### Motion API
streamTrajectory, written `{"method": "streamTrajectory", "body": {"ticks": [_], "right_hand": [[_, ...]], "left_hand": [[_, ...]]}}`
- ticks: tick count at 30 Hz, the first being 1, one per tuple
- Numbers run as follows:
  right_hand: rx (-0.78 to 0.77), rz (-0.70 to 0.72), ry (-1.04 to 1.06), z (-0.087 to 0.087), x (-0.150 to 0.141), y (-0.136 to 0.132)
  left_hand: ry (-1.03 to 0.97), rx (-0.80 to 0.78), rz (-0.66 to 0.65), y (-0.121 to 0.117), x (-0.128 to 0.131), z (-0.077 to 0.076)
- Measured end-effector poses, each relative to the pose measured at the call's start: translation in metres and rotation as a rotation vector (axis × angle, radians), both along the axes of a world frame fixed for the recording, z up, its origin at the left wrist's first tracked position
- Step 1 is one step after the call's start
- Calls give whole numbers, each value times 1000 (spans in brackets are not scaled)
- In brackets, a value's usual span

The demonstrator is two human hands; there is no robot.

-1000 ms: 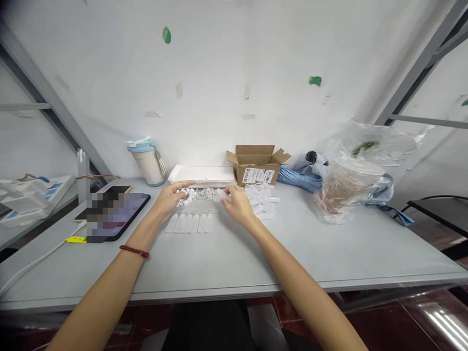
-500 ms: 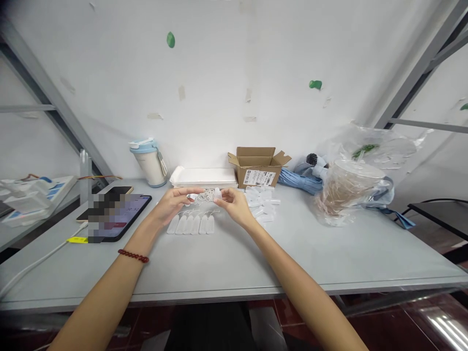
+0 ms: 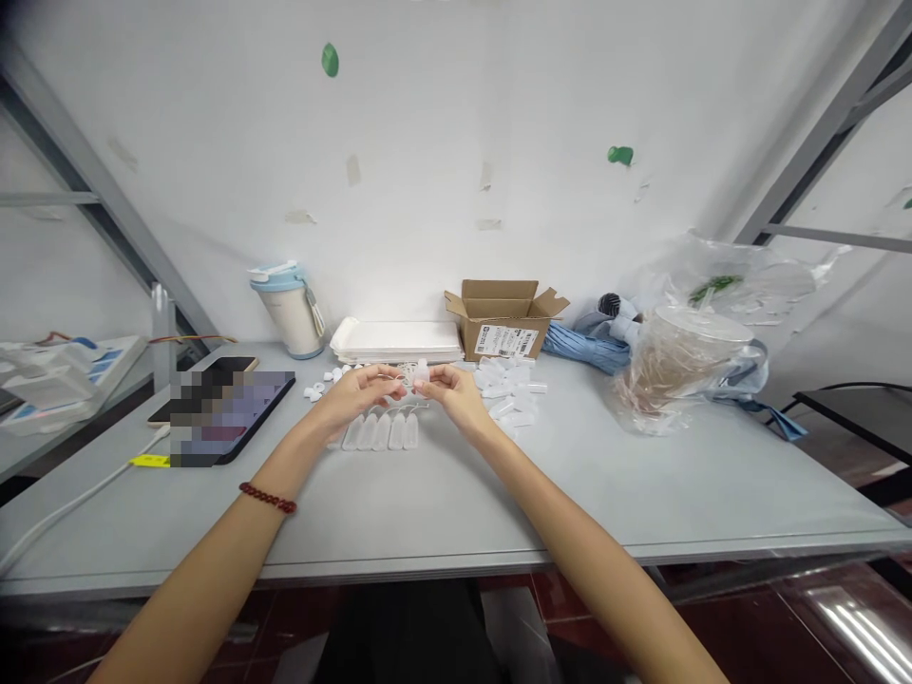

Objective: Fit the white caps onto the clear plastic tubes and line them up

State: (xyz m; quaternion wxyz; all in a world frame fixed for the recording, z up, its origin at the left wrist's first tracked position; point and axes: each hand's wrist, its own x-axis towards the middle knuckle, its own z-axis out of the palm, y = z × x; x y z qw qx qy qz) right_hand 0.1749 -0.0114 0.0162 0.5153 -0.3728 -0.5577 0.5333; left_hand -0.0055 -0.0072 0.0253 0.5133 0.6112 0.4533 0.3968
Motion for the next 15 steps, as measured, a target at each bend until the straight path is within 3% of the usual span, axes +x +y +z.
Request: {"method": "streamTrajectory", "body": {"ticks": [3, 9, 15], "right_hand": [[16, 29, 27, -2, -2, 0], [22, 84, 4, -3, -4, -1], [2, 108, -158, -3, -3, -1]], "left_hand": [[-5, 34, -20, -4, 7, 1], [-28, 44, 96, -4, 13, 1], [-120, 128, 197, -1, 8, -1]]}}
